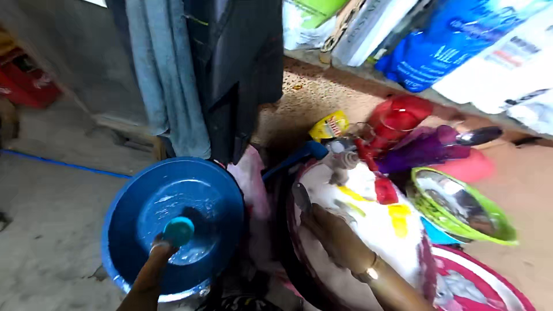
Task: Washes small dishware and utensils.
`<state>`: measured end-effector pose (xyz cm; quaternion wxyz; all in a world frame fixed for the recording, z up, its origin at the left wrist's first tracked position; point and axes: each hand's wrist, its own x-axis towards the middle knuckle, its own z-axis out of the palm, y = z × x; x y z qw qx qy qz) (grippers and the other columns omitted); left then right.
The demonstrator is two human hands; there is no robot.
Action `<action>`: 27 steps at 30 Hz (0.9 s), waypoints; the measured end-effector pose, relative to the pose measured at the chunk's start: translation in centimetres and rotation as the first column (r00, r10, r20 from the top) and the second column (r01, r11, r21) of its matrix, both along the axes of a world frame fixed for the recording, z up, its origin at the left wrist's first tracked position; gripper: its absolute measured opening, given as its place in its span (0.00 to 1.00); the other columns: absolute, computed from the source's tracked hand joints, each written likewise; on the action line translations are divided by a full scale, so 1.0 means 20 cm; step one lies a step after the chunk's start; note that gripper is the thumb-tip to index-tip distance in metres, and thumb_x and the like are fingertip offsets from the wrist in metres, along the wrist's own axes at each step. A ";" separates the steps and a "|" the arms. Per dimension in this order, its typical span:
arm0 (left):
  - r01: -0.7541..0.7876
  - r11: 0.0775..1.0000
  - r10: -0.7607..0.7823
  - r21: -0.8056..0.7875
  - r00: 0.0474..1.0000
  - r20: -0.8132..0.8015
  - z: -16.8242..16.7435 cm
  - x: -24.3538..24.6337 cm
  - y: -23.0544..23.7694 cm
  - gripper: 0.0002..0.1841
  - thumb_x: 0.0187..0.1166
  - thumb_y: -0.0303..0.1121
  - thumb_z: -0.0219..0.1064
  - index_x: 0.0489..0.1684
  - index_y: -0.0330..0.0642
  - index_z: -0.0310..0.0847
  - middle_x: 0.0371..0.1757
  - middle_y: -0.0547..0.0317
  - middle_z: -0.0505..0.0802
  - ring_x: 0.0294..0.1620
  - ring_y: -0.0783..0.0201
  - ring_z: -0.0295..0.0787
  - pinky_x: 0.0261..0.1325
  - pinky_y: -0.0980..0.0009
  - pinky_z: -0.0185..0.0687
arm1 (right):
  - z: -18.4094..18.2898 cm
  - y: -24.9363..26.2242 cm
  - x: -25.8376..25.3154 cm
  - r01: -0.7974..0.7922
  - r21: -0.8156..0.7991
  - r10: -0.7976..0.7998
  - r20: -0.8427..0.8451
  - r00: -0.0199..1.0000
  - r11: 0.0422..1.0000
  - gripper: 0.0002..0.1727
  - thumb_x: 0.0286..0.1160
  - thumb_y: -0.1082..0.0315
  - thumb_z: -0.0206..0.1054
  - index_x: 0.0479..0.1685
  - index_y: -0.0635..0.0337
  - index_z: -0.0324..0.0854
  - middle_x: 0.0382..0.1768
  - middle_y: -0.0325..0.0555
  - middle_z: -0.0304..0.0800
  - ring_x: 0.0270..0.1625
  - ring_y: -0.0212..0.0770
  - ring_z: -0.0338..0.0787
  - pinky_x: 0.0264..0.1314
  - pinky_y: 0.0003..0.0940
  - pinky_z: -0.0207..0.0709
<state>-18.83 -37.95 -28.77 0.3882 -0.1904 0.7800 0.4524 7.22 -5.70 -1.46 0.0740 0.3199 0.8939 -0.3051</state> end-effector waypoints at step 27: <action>0.959 -0.048 -0.885 -0.281 -0.171 -0.433 1.16 0.77 1.77 0.32 0.91 0.47 0.53 0.91 0.39 0.59 0.88 0.34 0.67 0.89 0.39 0.61 0.89 0.41 0.56 | 0.15 0.43 1.12 -0.148 0.194 0.096 0.253 0.963 0.970 0.36 0.82 0.79 0.57 0.89 0.37 0.67 0.84 0.55 0.73 0.88 0.63 0.68 0.87 0.65 0.61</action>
